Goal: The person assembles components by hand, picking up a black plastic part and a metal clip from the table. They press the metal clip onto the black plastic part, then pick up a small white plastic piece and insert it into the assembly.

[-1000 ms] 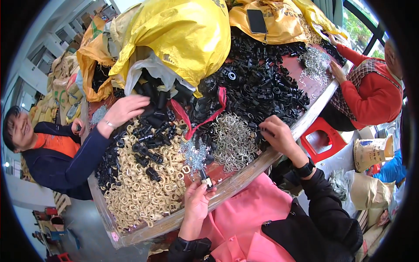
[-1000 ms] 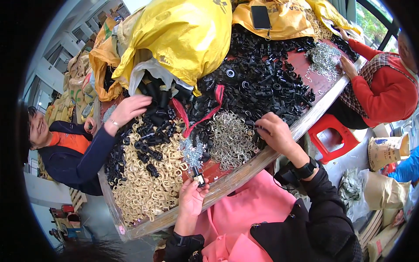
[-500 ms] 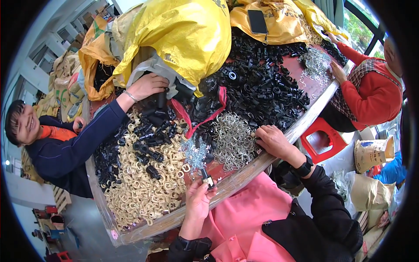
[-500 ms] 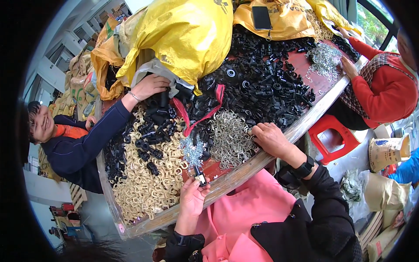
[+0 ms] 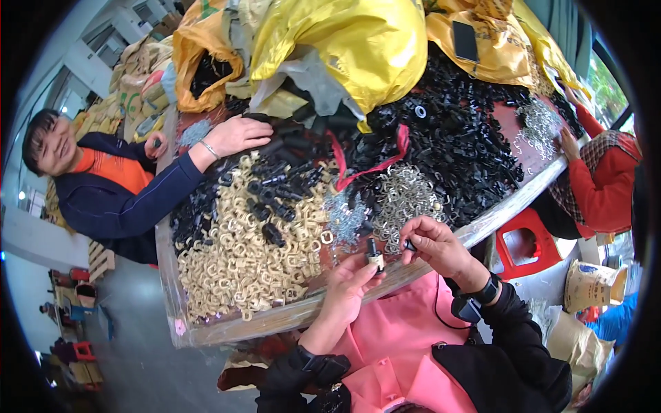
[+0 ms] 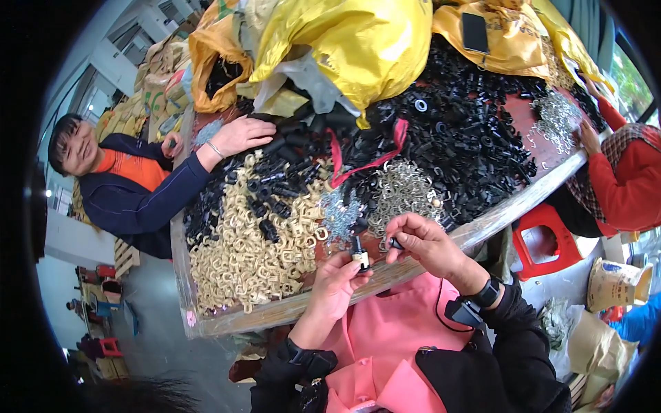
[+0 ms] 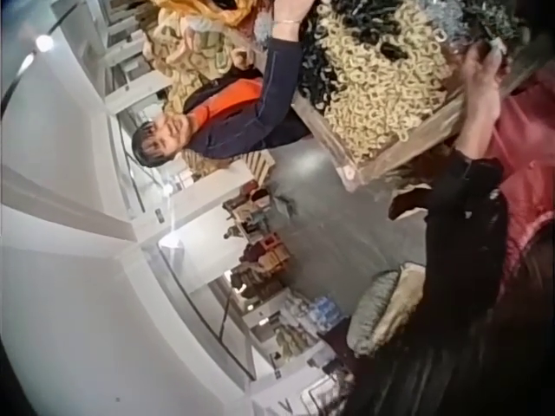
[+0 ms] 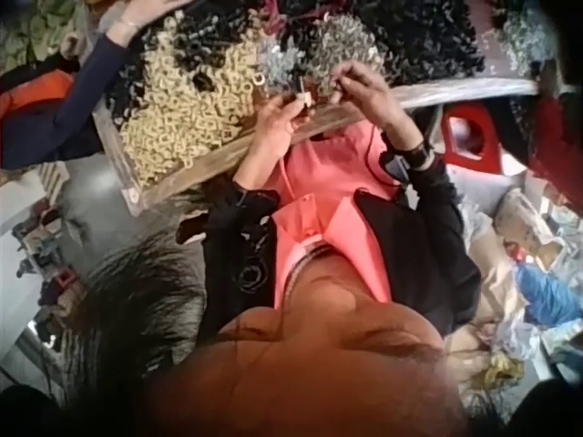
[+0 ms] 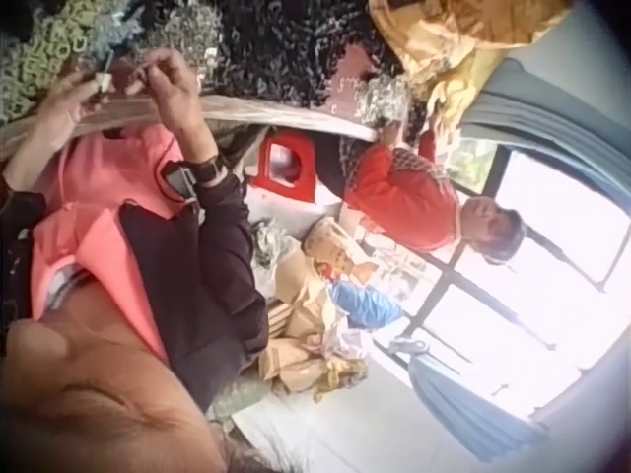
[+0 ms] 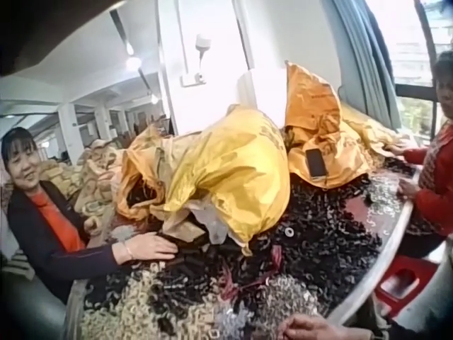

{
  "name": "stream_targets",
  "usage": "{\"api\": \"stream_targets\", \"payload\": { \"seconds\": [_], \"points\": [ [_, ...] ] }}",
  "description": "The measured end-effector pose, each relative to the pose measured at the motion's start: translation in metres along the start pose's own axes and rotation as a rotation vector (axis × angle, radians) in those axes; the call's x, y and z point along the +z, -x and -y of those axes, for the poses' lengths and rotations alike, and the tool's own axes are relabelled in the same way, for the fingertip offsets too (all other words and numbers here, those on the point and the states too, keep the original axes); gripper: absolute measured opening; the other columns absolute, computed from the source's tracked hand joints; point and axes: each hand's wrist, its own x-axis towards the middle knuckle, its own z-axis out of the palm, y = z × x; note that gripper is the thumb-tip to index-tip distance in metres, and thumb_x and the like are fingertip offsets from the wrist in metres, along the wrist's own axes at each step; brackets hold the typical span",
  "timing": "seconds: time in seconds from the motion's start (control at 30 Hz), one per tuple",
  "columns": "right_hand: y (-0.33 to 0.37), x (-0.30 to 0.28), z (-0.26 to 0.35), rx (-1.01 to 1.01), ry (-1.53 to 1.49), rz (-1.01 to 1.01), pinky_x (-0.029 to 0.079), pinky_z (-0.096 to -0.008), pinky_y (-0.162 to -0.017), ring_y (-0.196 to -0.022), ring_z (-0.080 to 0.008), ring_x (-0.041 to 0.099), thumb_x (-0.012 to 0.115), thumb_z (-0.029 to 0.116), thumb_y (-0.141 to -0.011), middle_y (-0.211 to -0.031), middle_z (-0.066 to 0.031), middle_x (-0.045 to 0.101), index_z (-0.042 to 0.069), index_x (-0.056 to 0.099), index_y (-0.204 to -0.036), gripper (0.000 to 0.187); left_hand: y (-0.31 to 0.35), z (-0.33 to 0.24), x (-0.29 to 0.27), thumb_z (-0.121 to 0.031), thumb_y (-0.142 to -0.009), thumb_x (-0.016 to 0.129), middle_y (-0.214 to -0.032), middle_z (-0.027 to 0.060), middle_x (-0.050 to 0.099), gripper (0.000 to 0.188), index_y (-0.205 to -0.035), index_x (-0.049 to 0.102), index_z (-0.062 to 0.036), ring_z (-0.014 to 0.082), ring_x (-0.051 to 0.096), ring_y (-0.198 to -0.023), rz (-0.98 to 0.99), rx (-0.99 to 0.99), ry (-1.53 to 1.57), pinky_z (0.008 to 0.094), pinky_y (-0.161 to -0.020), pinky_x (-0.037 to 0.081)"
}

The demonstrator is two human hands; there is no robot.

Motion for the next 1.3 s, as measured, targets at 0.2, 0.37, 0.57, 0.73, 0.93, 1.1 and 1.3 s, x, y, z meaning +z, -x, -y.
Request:
{"api": "stream_targets", "payload": {
  "seconds": [0.2, 0.37, 0.57, 0.73, 0.93, 1.1, 1.3],
  "points": [
    [-0.005, 0.016, -0.013, -0.093, 0.026, 0.046, 0.046, -0.0232, -0.065, -0.072, -0.0108, 0.055, 0.051, 0.007, -0.085, -0.082, -0.0013, 0.054, 0.002, 0.052, -0.092, 0.009, 0.004, -0.003, -0.003, -0.011, -0.079, 0.061, -0.090, 0.0056, 0.060, 0.025, -0.100, 0.053, -0.0010, 0.0129, 0.059, -0.076, 0.020, -0.029, 0.011, 0.0218, -0.066, 0.046],
    [-0.001, 0.026, -0.022, -0.169, 0.128, 0.066, 0.043, -0.0204, -0.064, -0.071, -0.0071, 0.052, 0.055, 0.007, -0.083, -0.084, 0.0005, 0.053, 0.003, 0.052, -0.091, 0.010, 0.005, -0.001, -0.003, -0.012, -0.077, 0.063, -0.089, 0.0047, 0.060, 0.027, -0.101, 0.054, -0.0018, 0.0119, 0.058, -0.076, 0.023, -0.024, -0.023, 0.0223, -0.069, 0.046],
    [0.004, 0.034, -0.021, -0.168, 0.251, 0.040, 0.042, -0.0198, -0.062, -0.069, -0.0063, 0.050, 0.057, 0.010, -0.082, -0.081, 0.0009, 0.053, 0.001, 0.054, -0.090, 0.012, 0.005, 0.000, -0.003, -0.012, -0.077, 0.063, -0.090, 0.0043, 0.060, 0.030, -0.103, 0.054, -0.0018, 0.0116, 0.058, -0.079, 0.036, -0.018, 0.010, 0.0241, -0.074, 0.046],
    [0.000, 0.034, -0.017, -0.428, 0.759, 0.040, 0.042, -0.0234, -0.057, -0.066, -0.0112, 0.052, 0.061, 0.011, -0.078, -0.076, -0.0029, 0.054, 0.001, 0.056, -0.087, 0.014, 0.005, 0.001, -0.004, -0.013, -0.079, 0.061, -0.091, 0.0047, 0.059, 0.030, -0.105, 0.053, -0.0013, 0.0124, 0.058, -0.082, 0.066, -0.020, 0.031, 0.0261, -0.077, 0.047],
    [-0.003, 0.033, -0.023, -0.792, 1.044, 0.065, 0.043, -0.0290, -0.053, -0.062, -0.0210, 0.053, 0.065, 0.011, -0.072, -0.075, -0.0078, 0.055, 0.003, 0.059, -0.087, 0.018, 0.011, -0.003, 0.003, -0.014, -0.086, 0.051, -0.095, 0.0079, 0.058, 0.024, -0.105, 0.052, -0.0014, 0.0153, 0.059, -0.083, 0.176, -0.061, 0.097, 0.0274, -0.077, 0.048],
    [-0.009, 0.034, -0.022, -0.869, 1.161, 0.096, 0.044, -0.0314, -0.054, -0.063, -0.0232, 0.054, 0.067, 0.012, -0.070, -0.077, -0.0089, 0.055, 0.004, 0.059, -0.090, 0.023, 0.010, -0.006, -0.003, -0.017, -0.089, 0.045, -0.091, 0.0080, 0.058, 0.024, -0.105, 0.051, -0.0002, 0.0154, 0.059, -0.079, 0.155, -0.051, 0.008, 0.0250, -0.069, 0.049],
    [-0.073, 0.039, 0.023, -0.972, 1.487, 0.159, 0.043, -0.0345, -0.054, -0.062, -0.0256, 0.053, 0.065, 0.009, -0.064, -0.072, -0.0076, 0.053, 0.007, 0.056, -0.081, 0.019, -0.001, -0.020, -0.042, -0.022, -0.088, 0.047, -0.085, 0.0055, 0.059, 0.025, -0.102, 0.053, -0.0011, 0.0110, 0.058, -0.070, 0.154, 0.098, -0.087, 0.0202, -0.059, 0.047]
  ]
}}
